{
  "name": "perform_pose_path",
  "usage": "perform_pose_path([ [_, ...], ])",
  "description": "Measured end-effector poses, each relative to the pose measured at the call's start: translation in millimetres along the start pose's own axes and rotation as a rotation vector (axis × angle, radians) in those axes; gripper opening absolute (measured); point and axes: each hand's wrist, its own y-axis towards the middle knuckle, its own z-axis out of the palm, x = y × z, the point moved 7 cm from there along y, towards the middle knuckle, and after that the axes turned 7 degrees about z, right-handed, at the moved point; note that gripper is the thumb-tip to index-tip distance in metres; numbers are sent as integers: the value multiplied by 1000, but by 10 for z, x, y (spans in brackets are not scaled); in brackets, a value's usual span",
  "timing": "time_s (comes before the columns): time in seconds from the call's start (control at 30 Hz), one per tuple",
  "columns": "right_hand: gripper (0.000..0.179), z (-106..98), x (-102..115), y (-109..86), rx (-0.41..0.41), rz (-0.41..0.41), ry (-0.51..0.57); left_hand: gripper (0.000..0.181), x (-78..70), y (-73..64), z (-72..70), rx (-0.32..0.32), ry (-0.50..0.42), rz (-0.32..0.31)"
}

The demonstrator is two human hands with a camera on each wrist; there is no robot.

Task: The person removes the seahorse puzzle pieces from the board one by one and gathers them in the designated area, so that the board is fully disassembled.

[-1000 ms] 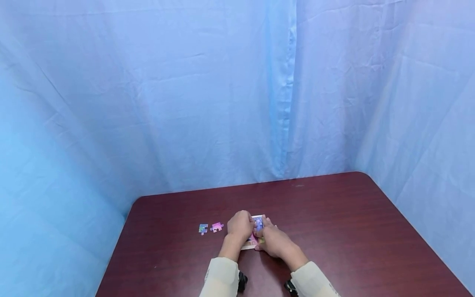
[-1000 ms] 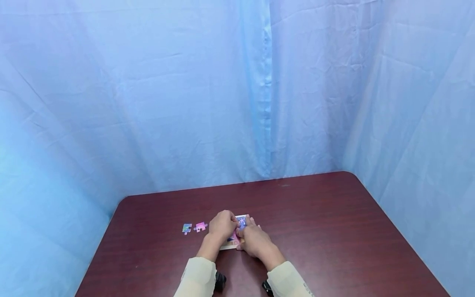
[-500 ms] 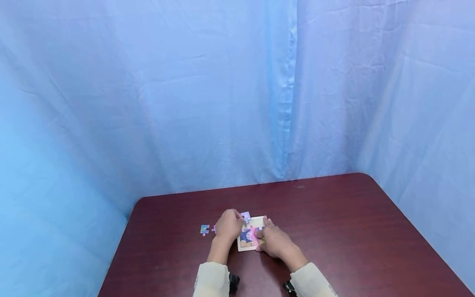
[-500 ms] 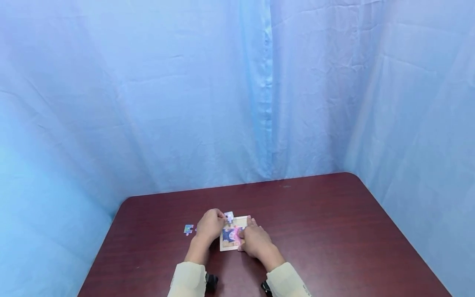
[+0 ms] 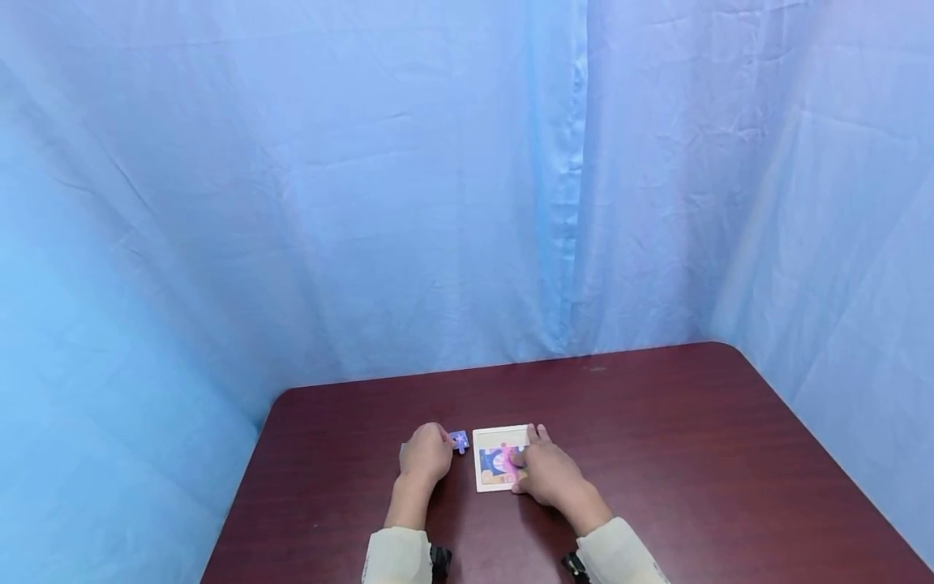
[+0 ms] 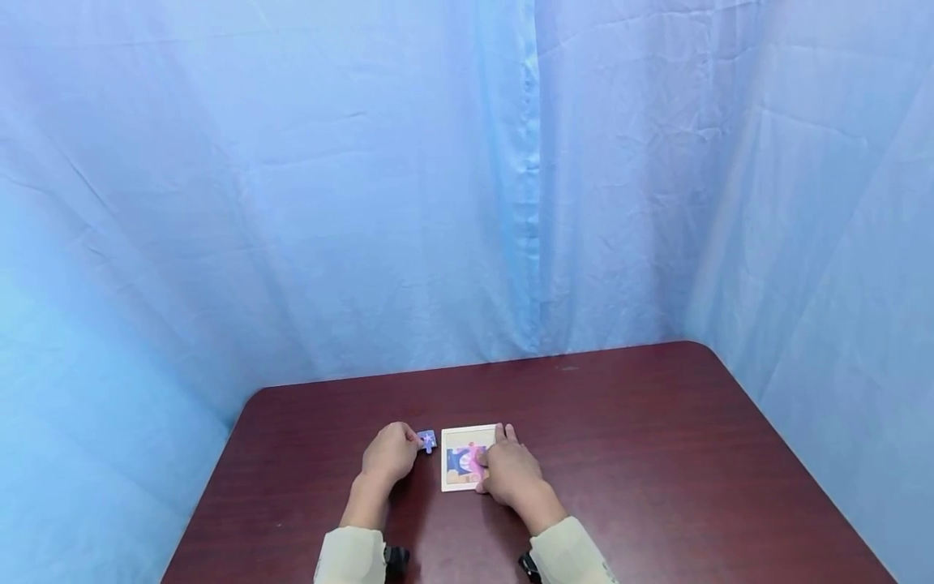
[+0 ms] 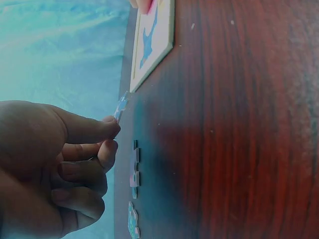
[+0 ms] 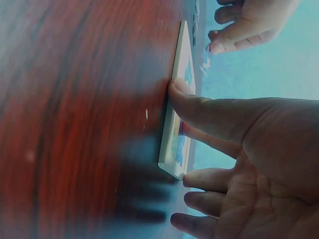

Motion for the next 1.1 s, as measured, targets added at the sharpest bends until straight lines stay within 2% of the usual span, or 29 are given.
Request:
perform_pose_path([
  [0.17,51,-13,-60,-15,12,10,1,22,6,-2,29,15,25,15],
  [0.37,50,-36,-86,-31,33,1,14,23,25,2,36,27,9,11],
  [0.6,48,-53,-94,-30,37,-2,18,19,58,8,16,-3,-36,7],
  [0.73,47,-50,-94,-26,31,-10,12,17,21,-26,13,-23,-48,23],
  [0.87,46,-42,-87,-20,14,-25,3,11,-99,-96,67,-30,-84,89],
  [0.97,43,-46,-79,-12,-6,-36,-6,6,-243,-156,141,-13,-85,190],
  [1.1,38,-60,-54,-5,-14,-55,-3,18,-406,-228,240,19,-31,294],
])
